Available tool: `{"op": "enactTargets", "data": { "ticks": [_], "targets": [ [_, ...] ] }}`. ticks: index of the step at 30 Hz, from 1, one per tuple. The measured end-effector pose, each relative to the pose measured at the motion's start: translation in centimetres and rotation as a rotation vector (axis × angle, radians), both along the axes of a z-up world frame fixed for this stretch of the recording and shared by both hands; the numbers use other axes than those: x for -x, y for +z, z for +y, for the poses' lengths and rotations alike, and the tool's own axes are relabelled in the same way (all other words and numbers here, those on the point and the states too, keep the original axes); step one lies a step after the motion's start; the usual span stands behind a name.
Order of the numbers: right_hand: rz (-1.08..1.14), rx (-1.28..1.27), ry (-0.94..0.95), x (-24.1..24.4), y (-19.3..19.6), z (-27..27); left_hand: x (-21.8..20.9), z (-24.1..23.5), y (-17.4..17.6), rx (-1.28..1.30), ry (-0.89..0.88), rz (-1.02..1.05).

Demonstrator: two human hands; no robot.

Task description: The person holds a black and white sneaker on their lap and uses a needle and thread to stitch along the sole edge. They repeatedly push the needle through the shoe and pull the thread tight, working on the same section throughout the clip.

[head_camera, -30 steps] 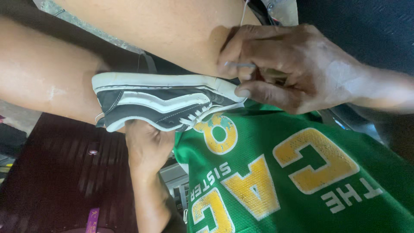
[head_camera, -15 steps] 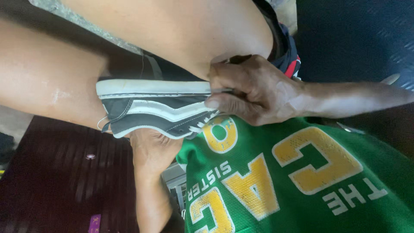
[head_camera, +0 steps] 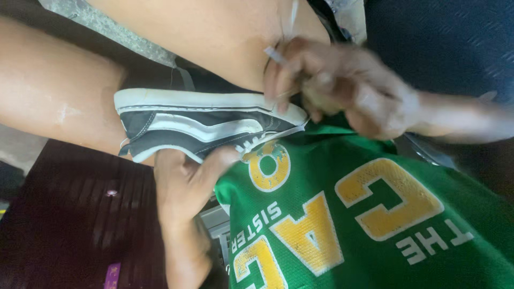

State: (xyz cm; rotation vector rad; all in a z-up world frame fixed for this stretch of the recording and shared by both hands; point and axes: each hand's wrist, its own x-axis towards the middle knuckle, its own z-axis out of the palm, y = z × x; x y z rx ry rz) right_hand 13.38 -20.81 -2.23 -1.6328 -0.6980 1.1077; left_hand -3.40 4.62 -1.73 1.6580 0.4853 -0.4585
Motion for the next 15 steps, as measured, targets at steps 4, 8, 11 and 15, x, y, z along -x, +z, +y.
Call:
{"op": "enactTargets", "data": {
  "ticks": [4, 8, 11, 15],
  "targets": [
    [-0.324, 0.094, -0.007, -1.8, 1.0, -1.2, 0.6, -1.1, -0.3, 0.013, 0.112, 0.142],
    [-0.705, 0.107, 0.215, -1.3, 2.1, -2.0, 1.5, -0.6, -0.4, 0.181, 0.173, 0.156],
    [-0.550, 0.086, 0.310, 0.3, 1.2, -1.5, 2.1, 0.2, -0.5, 0.234, 0.142, 0.181],
    [-0.366, 0.154, 0.394, 1.9, -0.2, -1.5, 2.3, 0.3, -1.0, 0.243, 0.148, 0.204]
  ]
}}
